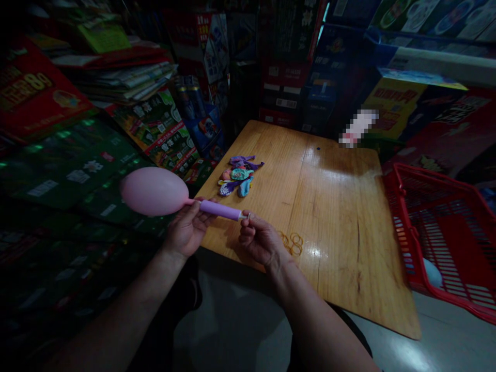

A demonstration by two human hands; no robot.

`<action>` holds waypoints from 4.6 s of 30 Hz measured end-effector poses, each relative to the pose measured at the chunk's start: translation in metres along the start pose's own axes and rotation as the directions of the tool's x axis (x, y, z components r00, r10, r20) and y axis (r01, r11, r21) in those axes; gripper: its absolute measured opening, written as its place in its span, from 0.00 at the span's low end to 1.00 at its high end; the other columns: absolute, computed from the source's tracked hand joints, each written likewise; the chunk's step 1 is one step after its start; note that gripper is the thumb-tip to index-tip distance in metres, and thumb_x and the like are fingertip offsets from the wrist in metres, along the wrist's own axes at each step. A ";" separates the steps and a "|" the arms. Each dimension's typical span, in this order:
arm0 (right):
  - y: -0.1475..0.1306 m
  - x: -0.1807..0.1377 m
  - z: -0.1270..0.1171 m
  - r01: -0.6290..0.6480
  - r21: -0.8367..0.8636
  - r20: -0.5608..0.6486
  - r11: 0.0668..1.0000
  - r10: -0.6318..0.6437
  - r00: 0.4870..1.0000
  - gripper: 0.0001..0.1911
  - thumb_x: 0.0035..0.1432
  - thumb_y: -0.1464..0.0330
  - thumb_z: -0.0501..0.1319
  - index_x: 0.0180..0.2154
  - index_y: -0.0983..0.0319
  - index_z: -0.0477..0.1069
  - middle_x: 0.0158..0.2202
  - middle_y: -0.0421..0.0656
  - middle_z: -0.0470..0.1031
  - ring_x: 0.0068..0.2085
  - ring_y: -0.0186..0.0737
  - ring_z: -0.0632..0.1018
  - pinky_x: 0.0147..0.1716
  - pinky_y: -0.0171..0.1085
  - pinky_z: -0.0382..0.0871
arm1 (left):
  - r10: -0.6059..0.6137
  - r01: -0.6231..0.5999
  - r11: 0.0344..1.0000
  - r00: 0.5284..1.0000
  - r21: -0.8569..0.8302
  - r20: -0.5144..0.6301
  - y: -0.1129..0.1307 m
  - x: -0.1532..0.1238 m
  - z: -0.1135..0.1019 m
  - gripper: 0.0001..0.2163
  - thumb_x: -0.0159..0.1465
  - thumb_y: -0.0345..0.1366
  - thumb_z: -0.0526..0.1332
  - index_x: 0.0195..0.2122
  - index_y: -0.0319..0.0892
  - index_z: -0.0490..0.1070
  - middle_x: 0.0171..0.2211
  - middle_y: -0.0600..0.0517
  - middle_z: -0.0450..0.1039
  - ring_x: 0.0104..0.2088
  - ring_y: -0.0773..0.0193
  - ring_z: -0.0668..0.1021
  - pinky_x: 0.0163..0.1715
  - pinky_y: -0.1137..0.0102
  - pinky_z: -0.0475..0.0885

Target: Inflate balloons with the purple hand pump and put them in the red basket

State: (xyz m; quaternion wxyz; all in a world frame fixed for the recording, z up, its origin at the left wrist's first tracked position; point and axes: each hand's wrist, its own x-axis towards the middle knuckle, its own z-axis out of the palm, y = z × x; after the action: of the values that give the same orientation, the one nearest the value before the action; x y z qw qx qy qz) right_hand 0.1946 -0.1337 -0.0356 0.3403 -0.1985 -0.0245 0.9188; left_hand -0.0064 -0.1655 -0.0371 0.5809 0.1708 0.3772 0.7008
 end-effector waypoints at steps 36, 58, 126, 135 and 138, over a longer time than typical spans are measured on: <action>0.002 0.003 0.004 0.256 -0.775 -0.067 0.578 -0.478 0.876 0.16 0.56 0.57 0.64 0.40 0.61 0.71 0.30 0.40 0.75 0.24 0.31 0.72 0.21 0.30 0.65 | 0.019 -0.019 1.000 1.000 0.003 0.004 -0.003 -0.002 0.004 0.07 0.60 0.35 0.65 0.40 0.42 0.73 0.42 0.46 0.79 0.49 0.54 0.78 0.50 0.56 0.72; -0.042 0.033 -0.017 -0.053 -0.790 0.391 -0.611 -0.569 0.724 0.11 0.55 0.68 0.62 0.41 0.62 0.75 0.38 0.48 0.77 0.42 0.47 0.73 0.43 0.42 0.65 | -0.077 0.070 0.990 0.996 -0.119 -0.054 0.013 0.006 -0.010 0.04 0.63 0.29 0.61 0.38 0.39 0.76 0.42 0.49 0.80 0.49 0.59 0.79 0.51 0.63 0.72; 0.193 -0.162 0.077 0.299 -0.722 0.077 0.624 -0.357 0.931 0.14 0.55 0.58 0.63 0.27 0.61 0.67 0.20 0.36 0.65 0.21 0.30 0.64 0.21 0.31 0.57 | -0.194 0.188 0.968 0.981 -0.167 -0.016 0.028 -0.268 0.019 0.06 0.59 0.29 0.64 0.37 0.41 0.79 0.51 0.48 0.75 0.54 0.59 0.75 0.47 0.71 0.73; 0.197 -0.206 0.082 0.189 -0.727 0.065 0.660 -0.209 0.976 0.20 0.55 0.52 0.63 0.30 0.64 0.71 0.21 0.38 0.68 0.19 0.28 0.63 0.17 0.30 0.50 | -0.122 0.122 0.992 0.992 0.013 0.038 0.026 -0.309 0.029 0.17 0.60 0.33 0.66 0.51 0.45 0.75 0.54 0.46 0.73 0.55 0.58 0.74 0.44 0.73 0.72; 0.196 -0.213 0.082 0.195 -0.691 0.082 0.696 -0.193 0.978 0.19 0.53 0.54 0.65 0.28 0.65 0.71 0.22 0.38 0.68 0.19 0.27 0.62 0.17 0.30 0.48 | -0.079 0.077 0.996 0.995 0.036 0.063 0.024 -0.312 0.029 0.17 0.57 0.30 0.67 0.48 0.44 0.76 0.55 0.46 0.72 0.59 0.56 0.70 0.52 0.70 0.69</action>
State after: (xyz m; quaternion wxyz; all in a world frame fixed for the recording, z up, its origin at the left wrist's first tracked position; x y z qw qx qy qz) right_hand 0.1898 -0.4117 0.0787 0.3354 -0.3067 -0.3890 0.8013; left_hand 0.0801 -0.4513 0.0619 0.6166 0.1879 0.3764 0.6655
